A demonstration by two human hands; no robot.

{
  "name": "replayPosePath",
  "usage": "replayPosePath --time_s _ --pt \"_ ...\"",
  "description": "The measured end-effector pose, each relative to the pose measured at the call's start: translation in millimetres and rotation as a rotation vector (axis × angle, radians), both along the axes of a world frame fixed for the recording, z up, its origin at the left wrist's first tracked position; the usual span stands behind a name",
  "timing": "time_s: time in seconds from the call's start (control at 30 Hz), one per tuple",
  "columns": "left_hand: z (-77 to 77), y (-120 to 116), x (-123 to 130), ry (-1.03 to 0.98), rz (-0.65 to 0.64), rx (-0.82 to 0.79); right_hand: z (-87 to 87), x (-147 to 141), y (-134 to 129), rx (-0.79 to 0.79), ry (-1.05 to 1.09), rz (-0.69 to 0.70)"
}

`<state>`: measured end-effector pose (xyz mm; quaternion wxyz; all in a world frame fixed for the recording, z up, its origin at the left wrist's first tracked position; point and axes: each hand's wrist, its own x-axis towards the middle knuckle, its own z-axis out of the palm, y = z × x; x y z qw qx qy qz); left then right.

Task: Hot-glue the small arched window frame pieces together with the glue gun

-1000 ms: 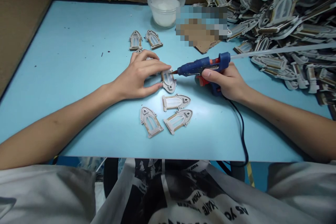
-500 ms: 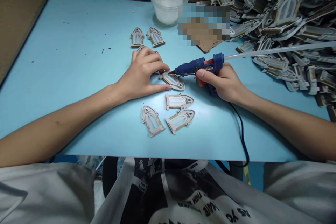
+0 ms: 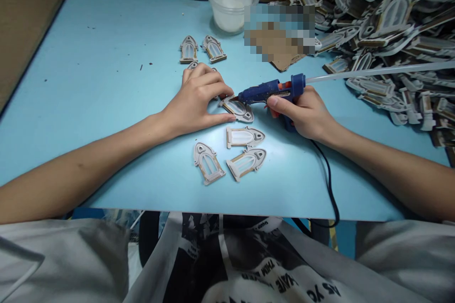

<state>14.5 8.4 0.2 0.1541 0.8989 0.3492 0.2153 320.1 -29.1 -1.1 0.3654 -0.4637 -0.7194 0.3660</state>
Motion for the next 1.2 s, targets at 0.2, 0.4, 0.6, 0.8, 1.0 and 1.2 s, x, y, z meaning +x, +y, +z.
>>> replayPosePath --time_s 0.2,0.4,0.6,0.8,1.0,1.2 --pt "-2.1 0.9 -0.9 -0.009 -0.011 0.014 0.9 0.1 -1.8 0.041 -0.051 -0.005" --pt "-1.4 1.3 -0.7 0.001 -0.002 0.009 1.9 -0.4 -2.5 0.047 -0.065 -0.012" --pt "-1.1 1.7 -0.2 0.012 -0.003 0.014 4.3 -2.1 -4.1 0.049 -0.067 -0.007" --pt "-4.6 2.0 -0.9 -0.006 0.021 0.044 -1.1 -0.1 -0.4 -0.057 0.095 -0.025" --pt "7.5 -2.7 -2.1 -0.104 -0.041 0.191 -0.3 2.0 4.8 -0.09 0.405 -0.098" --pt "24.0 -34.8 11.3 0.046 -0.515 0.089 3.8 -0.3 6.5 -0.114 0.496 -0.192"
